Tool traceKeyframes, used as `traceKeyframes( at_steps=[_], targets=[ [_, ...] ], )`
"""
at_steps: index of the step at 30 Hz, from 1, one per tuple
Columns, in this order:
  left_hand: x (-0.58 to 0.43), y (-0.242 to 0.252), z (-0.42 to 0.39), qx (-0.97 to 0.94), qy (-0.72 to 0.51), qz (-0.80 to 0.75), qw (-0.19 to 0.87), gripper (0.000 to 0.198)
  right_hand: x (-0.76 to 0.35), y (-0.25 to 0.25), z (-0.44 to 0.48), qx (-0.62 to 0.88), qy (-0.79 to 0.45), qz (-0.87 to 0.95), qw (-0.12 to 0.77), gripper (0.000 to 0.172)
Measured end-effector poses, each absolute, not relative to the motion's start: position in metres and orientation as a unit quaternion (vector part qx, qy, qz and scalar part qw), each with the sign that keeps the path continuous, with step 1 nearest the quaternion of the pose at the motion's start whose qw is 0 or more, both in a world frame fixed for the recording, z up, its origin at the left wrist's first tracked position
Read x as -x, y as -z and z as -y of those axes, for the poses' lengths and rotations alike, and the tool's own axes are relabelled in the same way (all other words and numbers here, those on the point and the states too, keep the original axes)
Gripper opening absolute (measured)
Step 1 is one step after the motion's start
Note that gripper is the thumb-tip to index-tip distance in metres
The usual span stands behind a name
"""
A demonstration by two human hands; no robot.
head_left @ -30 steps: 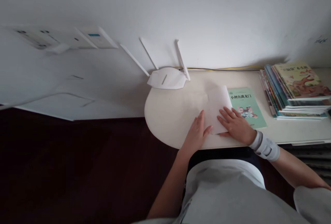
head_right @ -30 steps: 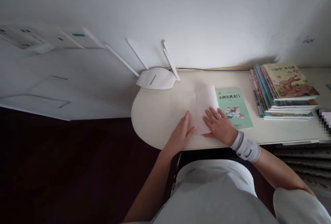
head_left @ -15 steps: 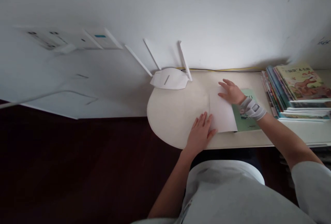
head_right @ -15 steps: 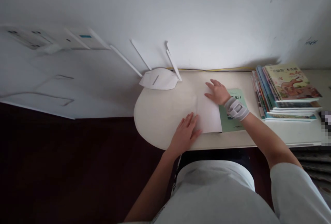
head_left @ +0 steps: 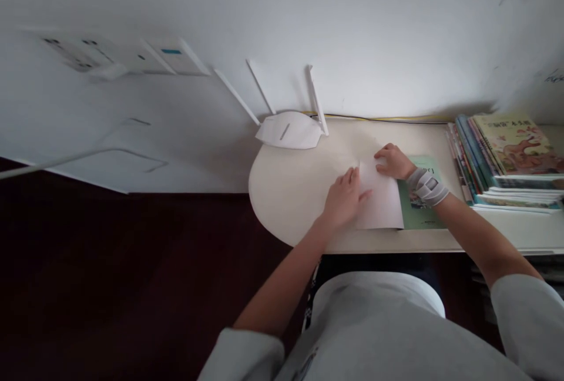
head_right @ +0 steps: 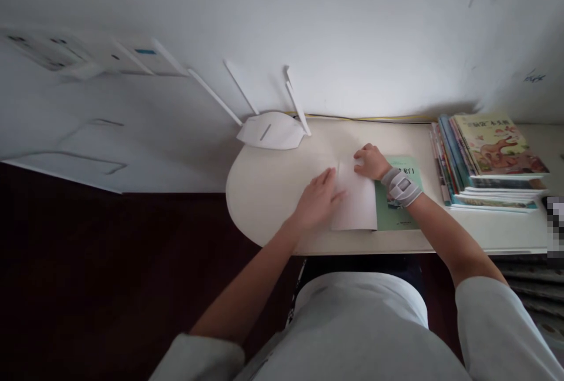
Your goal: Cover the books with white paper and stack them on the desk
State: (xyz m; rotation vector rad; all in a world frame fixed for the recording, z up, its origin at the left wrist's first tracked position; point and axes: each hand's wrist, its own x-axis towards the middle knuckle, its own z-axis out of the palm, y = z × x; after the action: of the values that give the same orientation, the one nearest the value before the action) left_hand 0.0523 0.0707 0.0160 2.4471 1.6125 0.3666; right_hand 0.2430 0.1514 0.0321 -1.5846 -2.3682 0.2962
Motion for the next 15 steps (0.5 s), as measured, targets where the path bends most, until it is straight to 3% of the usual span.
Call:
traceKeyframes(
  at_steps=[5,15],
  targets=[
    [-0.064,0.002,-0.128,-0.784,-0.174,-0.583,0.120,0.056,-0.252,-0.038,-0.154,0.527,-0.127,0.836,0.089,0.035],
    [-0.061,0.014,-0.126,-0.751,-0.274,-0.592,0.104,0.039,-0.257,-0.054,-0.163,0.464,-0.169,0.869,0.028,0.026]
  ],
)
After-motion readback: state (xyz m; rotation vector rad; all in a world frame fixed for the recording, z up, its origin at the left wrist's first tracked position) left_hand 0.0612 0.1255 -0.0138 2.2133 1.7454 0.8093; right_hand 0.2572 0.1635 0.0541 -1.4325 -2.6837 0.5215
